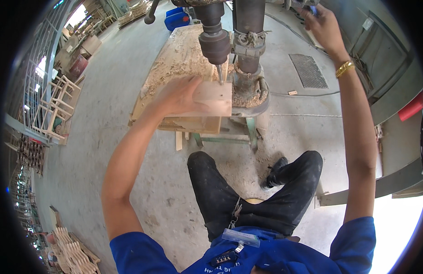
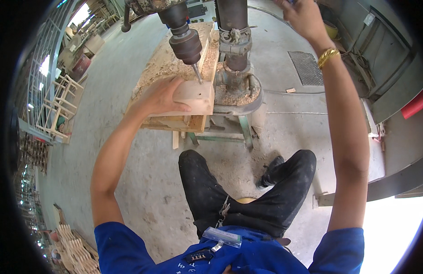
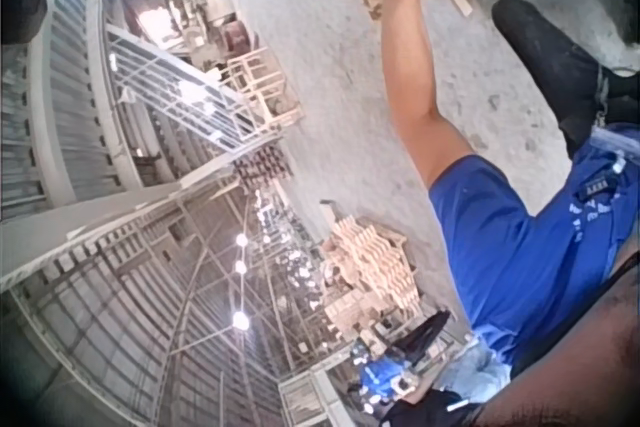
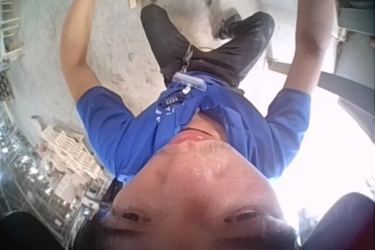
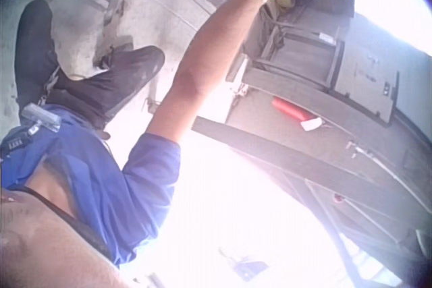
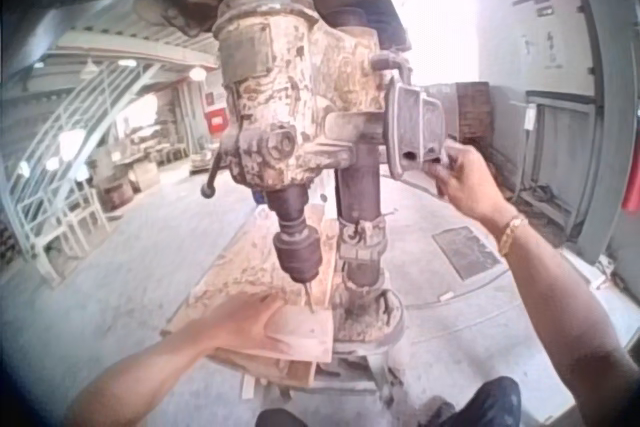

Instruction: The person operates a drill press to drill holes into small rectangular wooden pieces. They hold each piece under the drill bit, lower the drill to create holes, and then remove the piece. The process is repeated for multiple pieces.

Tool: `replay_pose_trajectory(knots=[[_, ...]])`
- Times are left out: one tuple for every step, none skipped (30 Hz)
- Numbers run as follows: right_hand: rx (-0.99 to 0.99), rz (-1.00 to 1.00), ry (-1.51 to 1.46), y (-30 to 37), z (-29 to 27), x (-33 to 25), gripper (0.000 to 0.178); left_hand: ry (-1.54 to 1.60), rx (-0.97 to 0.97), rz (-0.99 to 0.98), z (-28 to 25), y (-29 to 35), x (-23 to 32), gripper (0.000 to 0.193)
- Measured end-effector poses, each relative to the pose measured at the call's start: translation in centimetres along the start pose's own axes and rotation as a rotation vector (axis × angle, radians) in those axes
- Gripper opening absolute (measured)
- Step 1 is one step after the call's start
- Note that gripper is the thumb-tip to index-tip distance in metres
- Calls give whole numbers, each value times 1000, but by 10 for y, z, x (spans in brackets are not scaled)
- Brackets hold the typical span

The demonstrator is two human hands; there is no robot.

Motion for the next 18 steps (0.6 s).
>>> replay_pose_trajectory(knots=[[-22, -8, -4, 10, 4, 8, 22, 22, 1, 21, 1, -4, 4, 82], [-41, -16, -9, 23, 9, 17, 32, 41, 1, 43, 2, -8, 8, 82], [-124, 106, -114, 47, 31, 15, 32, 48, -2, 20, 1, -2, -1, 82], [-115, 203, -239, 73, 44, 4, 33, 49, -21, -17, -1, 1, -7, 82], [-109, 300, -351, 98, 51, -11, 36, 60, -36, -45, -1, 3, -9, 81], [-10, 258, -361, 114, 41, -40, 43, 76, -59, -69, 2, 6, -10, 81], [99, 214, -369, 122, 25, -63, 52, 76, -52, -57, 1, 5, -8, 81], [112, 146, -335, 123, 17, -76, 58, 71, -50, -46, 0, 4, -8, 81], [122, 78, -304, 123, 11, -88, 63, 65, -47, -40, 0, 4, -9, 80], [138, 7, -268, 121, 3, -99, 69, 66, -52, -39, -2, 2, -6, 79], [-1, 95, -258, 119, 4, -94, 76, 67, -57, -41, -1, 2, -4, 78], [-2, 81, -234, 114, 2, -93, 76, 67, -60, -46, -3, 1, -4, 77], [-11, 76, -199, 111, 0, -89, 76, 35, -87, -51, -3, -1, 0, 76], [-21, 69, -165, 109, -1, -87, 75, 2, -112, -58, -5, -2, 3, 75], [-42, 77, -151, 109, -1, -86, 74, -32, -137, -65, -7, -3, 6, 74], [-68, 85, -148, 110, 1, -87, 72, -41, -129, -46, -9, -1, 8, 73], [-94, 92, -145, 112, 3, -87, 71, -50, -120, -28, -12, 1, 9, 72], [-93, 75, -142, 114, 4, -88, 70, -60, -111, -11, -14, 3, 10, 71]])
Point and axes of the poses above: each hand's wrist, its own y-axis away from the middle knuckle, its own z-axis out of the palm, x = y × z, the point moved 9 cm from there along -y, towards the middle knuckle, and after that the axes turned 10 degrees about y, right-handed, at the moved point
